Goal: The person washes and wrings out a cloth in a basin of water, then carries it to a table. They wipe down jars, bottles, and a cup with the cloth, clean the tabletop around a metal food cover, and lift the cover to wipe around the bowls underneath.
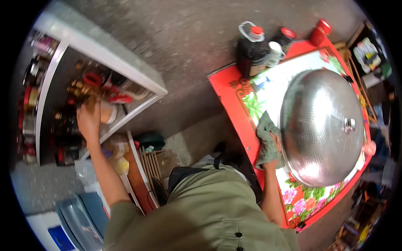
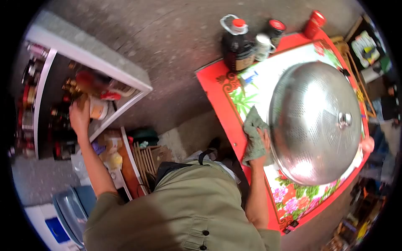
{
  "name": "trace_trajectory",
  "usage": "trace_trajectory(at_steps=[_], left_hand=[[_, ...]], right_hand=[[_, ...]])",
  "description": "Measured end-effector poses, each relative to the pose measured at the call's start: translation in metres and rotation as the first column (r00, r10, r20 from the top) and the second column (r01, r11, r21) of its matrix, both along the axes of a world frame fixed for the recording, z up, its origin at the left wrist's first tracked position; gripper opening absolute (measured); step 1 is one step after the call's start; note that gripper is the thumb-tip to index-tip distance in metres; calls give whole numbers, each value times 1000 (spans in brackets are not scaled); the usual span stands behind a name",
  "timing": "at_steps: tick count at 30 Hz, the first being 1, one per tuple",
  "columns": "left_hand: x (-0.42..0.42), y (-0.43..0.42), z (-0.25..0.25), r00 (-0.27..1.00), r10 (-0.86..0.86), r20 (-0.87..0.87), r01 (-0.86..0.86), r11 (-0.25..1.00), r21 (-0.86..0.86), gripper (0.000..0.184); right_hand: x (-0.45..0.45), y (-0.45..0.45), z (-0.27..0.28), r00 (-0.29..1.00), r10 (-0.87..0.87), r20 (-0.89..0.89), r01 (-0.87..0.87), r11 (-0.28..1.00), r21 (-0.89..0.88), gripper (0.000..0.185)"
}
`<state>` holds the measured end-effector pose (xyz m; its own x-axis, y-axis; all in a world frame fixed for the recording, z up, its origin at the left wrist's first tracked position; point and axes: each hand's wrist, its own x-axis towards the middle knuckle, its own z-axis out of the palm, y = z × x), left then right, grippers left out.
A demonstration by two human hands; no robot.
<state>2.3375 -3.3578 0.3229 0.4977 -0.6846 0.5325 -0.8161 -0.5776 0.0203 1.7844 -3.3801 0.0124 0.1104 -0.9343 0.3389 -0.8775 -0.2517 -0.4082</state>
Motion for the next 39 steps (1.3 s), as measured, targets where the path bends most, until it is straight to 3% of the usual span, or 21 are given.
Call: trace_trajectory(at_steps=[1,2,3,4,5,6,7,9,11,13,15,16,17,19,20,23,24,30,39], left_hand=[[-24,-6,4,979,-115,-166,97,989,-115,40],[-56,-17,0,862,-330,-385,239,934,-265,30],[-93,-29,-7,653,-526,-545,320,844,-430,21],[-127,-46,-19,451,-587,-672,387,807,-446,14],[-161,-70,-33,350,-652,-673,577,716,-393,20],[-196,-97,-47,126,-578,-806,584,700,-411,22],[-223,-125,-61,4,-524,-852,603,680,-416,25],[-262,-184,-95,-240,-475,-847,482,699,-529,29],[-282,-247,-129,-97,-666,-740,475,622,-622,33],[-298,-290,-120,170,-777,-607,640,555,-531,49],[-317,-311,-95,373,-726,-578,694,631,-346,64],[-320,-331,-99,503,-789,-354,755,600,-264,64],[-319,-348,-101,488,-798,-355,769,585,-256,64],[-328,-358,-87,634,-702,-325,764,633,124,67],[-335,-356,-80,680,-662,-314,724,673,148,63],[-332,-361,-82,649,-698,-302,758,630,170,59],[-327,-356,-87,613,-752,-243,787,607,106,55],[-302,-286,-94,443,-857,-262,865,486,-124,43],[-330,-188,-77,333,-811,-481,907,414,-71,32]], right_hand=[[-1,1,1,999,-39,-4,39,999,0,37],[0,1,3,999,-25,26,25,1000,3,36],[0,1,4,998,-5,55,5,1000,5,35],[-1,0,3,998,-1,68,2,1000,-9,35],[-2,0,2,998,-21,65,22,1000,-14,35],[-2,-1,1,998,-13,65,13,1000,-5,35],[-2,0,1,998,-9,68,8,1000,8,34],[0,1,6,995,-50,90,52,998,-18,33],[2,2,6,985,-92,149,92,996,8,32],[2,1,16,977,-121,177,120,993,13,32],[0,1,6,984,-100,145,96,995,33,32],[-1,1,3,982,-96,161,94,995,19,32],[-3,3,1,979,-118,167,116,993,25,32],[-2,3,8,974,-103,203,95,994,47,33],[-4,0,6,970,-125,207,117,992,50,33],[-4,4,-5,973,-112,202,99,992,73,33],[-6,5,-9,972,-92,218,82,995,53,34],[-7,5,-7,965,-99,245,93,995,36,30],[-7,7,-13,953,-107,284,94,994,57,32]])
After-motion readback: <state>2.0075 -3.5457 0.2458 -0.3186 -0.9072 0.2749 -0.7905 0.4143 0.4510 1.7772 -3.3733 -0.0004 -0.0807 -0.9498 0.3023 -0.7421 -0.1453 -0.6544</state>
